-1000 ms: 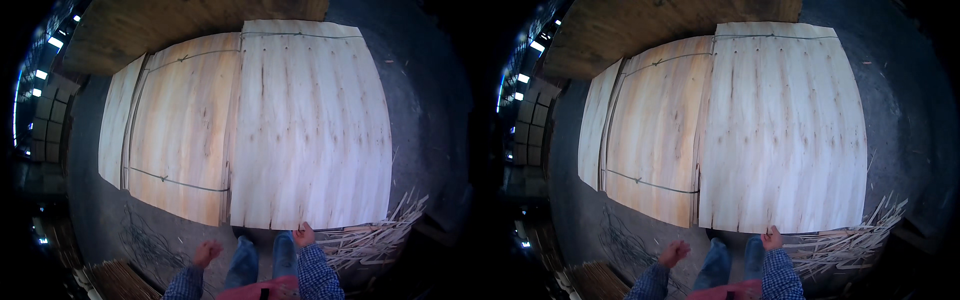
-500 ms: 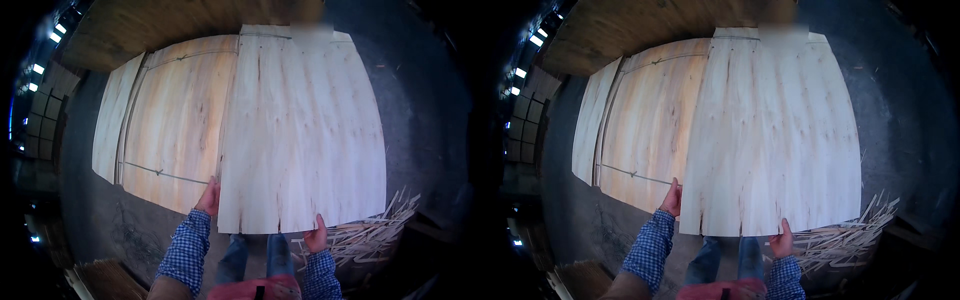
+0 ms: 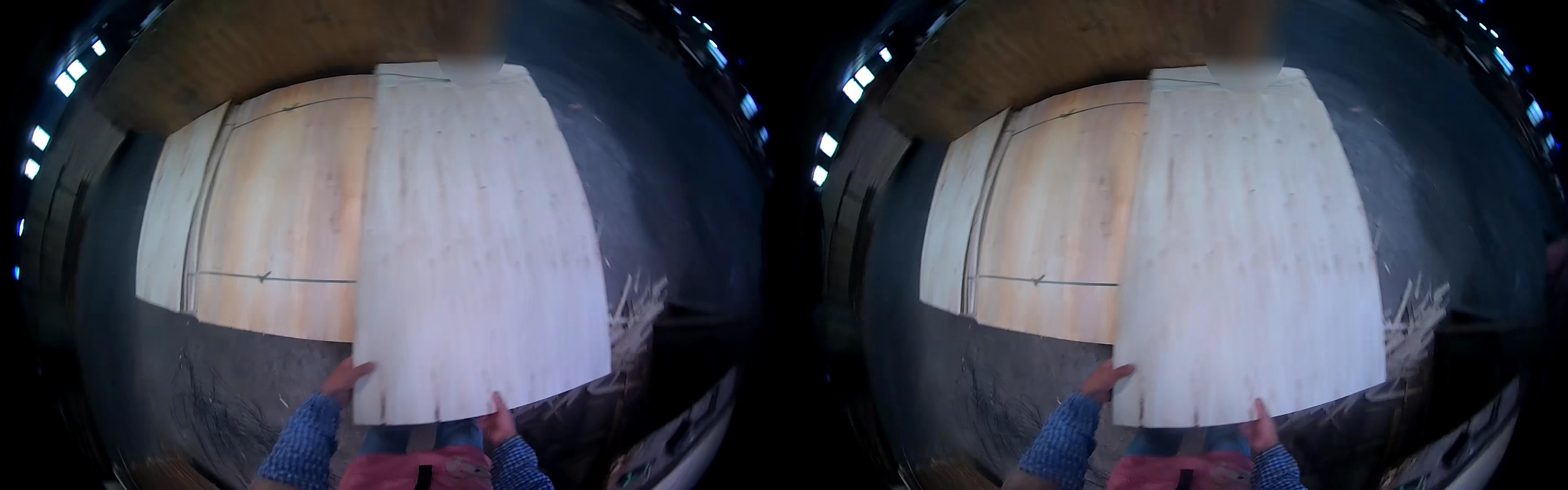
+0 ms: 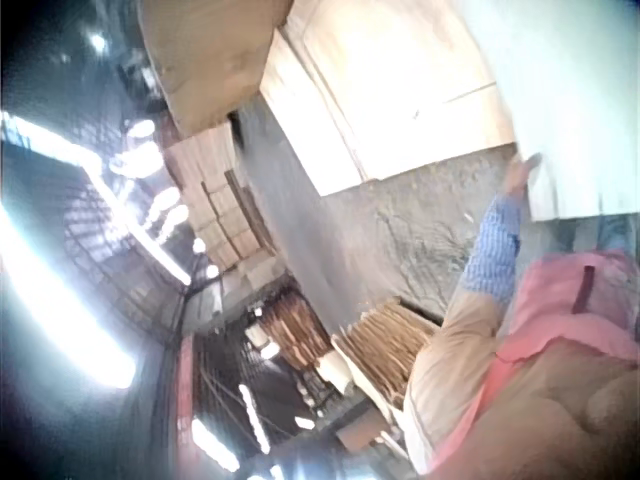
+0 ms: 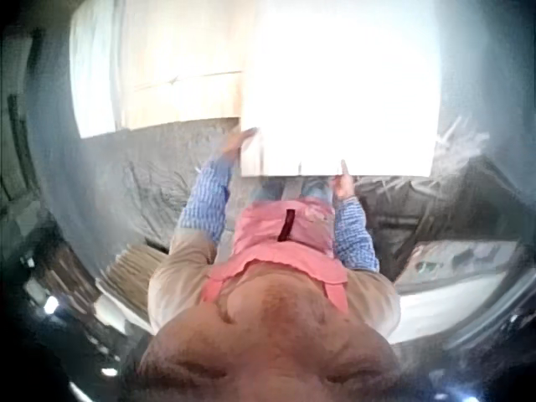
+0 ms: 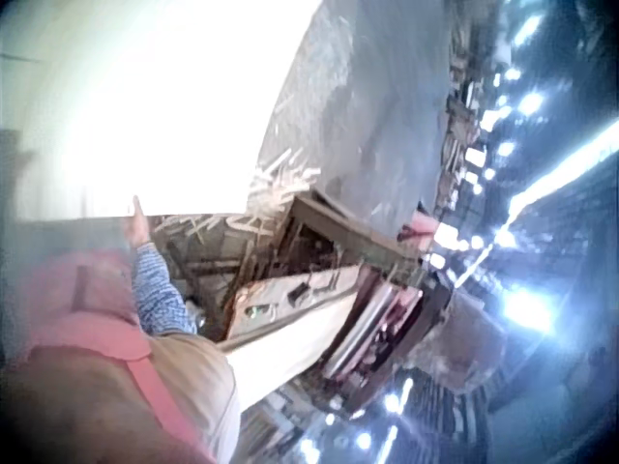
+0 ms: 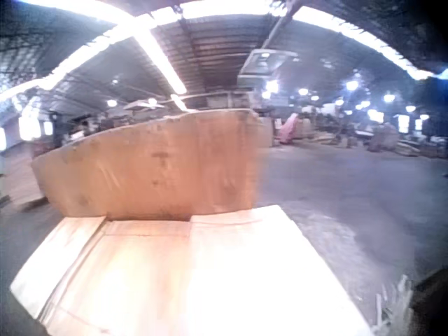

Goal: The person picks up thin wood veneer sheets from a stack and feeds them through a motorized glue spreading machine one at a time.

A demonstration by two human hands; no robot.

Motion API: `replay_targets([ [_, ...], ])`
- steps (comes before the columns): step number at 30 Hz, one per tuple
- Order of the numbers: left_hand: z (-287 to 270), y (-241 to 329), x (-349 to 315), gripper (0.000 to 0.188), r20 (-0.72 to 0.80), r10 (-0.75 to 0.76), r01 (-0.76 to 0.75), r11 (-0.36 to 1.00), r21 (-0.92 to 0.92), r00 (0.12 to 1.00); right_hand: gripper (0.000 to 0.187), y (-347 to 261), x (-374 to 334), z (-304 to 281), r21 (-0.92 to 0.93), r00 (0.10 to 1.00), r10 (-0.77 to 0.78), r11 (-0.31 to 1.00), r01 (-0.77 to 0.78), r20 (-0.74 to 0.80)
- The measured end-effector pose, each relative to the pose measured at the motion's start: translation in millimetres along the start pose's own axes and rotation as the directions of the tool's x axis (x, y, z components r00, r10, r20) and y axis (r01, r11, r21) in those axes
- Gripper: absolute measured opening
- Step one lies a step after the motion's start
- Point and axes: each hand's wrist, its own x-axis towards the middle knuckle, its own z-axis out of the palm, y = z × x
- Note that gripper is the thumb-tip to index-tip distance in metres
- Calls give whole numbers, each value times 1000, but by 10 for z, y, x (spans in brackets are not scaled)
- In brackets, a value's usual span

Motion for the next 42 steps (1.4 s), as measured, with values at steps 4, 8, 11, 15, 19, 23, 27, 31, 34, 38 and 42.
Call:
replay_targets([
  [4, -871, -396, -654, 38, -184, -116, 139, 983, 116, 976, 34, 1261, -518, -133, 2, 933, 356, 934, -356, -57],
  [8, -1460, -825, -899, 42, -253, 28, 14, 987, 163, 967, 29, 1794, -424, -627, -520, 898, 441, 770, -369, 15],
  [11, -1782, -887, -532, 40, -294, -222, 262, 959, 105, 930, 36, 403, 185, -1205, -787, 929, -274, 503, 358, 248],
  [15, -1548, -408, 128, 46, -97, -325, 318, 944, -82, 941, 71, -1763, 870, -2097, -970, 409, -885, -243, 0, 222],
  [19, -1867, -497, 866, 52, -320, -56, 129, 968, 213, 946, 73, -2139, 1500, -1840, -691, 872, -467, 681, 245, -151],
  [23, -1831, -629, 1038, 55, -338, -35, 153, 931, 331, 941, 72, -2109, 1495, -1908, -566, 952, -291, 803, 187, -98],
  [27, -1820, -515, 840, 53, -432, 1, 184, 903, 388, 902, 64, -2142, 1059, -1861, -633, 937, -324, 754, 173, -131],
  [31, -1314, -221, 293, 49, -399, 131, 88, 870, 485, 908, 49, -2129, 293, -1415, -594, 968, -247, 785, 177, -38],
  [34, -772, 13, -293, 45, -295, 255, -55, 833, 550, 921, 41, -1992, -228, -992, -652, 943, -332, 712, 261, 15],
  [38, -444, 341, -1068, 42, -194, 360, -190, 793, 579, 912, 39, -1797, -864, -610, -698, 880, -458, 591, 405, 123],
  [42, 60, 987, -2438, 39, -166, 310, -137, 757, 639, 936, 36, -1648, -2288, -354, -675, 892, -423, 612, 412, 161],
])
